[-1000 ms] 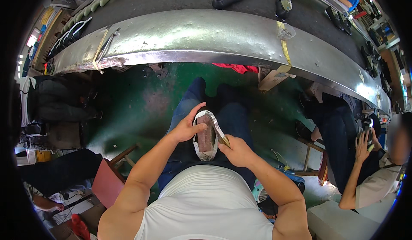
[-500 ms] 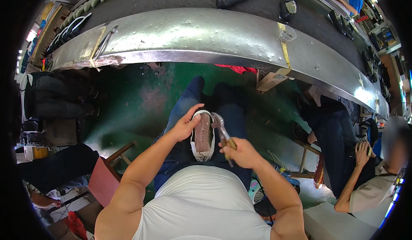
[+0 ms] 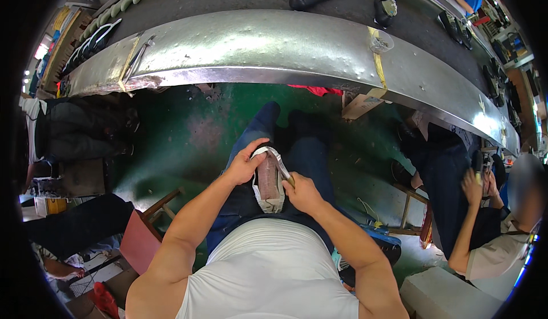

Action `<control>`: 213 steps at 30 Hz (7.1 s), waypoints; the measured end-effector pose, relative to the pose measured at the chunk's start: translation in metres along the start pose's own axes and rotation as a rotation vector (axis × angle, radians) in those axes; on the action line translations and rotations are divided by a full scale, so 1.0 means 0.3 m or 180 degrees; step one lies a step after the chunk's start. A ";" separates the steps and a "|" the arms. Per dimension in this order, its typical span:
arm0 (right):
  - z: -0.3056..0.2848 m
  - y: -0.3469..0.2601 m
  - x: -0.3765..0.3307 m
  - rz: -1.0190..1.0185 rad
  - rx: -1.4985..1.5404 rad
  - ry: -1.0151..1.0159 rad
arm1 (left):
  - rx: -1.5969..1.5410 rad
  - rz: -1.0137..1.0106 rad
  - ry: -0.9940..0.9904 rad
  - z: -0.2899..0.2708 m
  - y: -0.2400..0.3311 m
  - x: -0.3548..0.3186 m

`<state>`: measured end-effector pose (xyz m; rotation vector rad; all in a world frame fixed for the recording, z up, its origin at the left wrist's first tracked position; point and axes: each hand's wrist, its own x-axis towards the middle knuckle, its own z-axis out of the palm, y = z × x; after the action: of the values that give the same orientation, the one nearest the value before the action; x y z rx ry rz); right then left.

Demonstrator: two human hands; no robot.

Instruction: Trim and prepare shoe upper and sole components using pliers-like tools during the manufacturing process.

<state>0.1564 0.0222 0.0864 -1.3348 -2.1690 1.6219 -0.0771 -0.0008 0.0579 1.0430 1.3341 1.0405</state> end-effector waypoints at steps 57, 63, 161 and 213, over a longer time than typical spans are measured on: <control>-0.154 -0.380 0.097 -0.1547 0.0987 -0.0282 | 0.1353 0.2317 0.0051 -0.063 0.399 -0.209; -0.185 -0.408 0.071 -0.1205 -0.0041 0.0121 | 0.1962 0.1345 -0.0015 -0.096 0.277 -0.202; -0.177 -0.073 -0.055 -0.0089 -0.2093 -0.0916 | 0.1039 -0.0488 0.1661 0.330 -0.145 -0.163; -0.165 0.161 -0.312 0.0976 0.1602 0.0397 | 0.2699 0.0720 -0.0960 0.099 0.506 -0.146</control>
<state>0.2681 -0.0060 0.1034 -1.5898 -1.3983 1.9512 -0.0442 -0.0085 0.2149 1.9283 1.4436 0.4106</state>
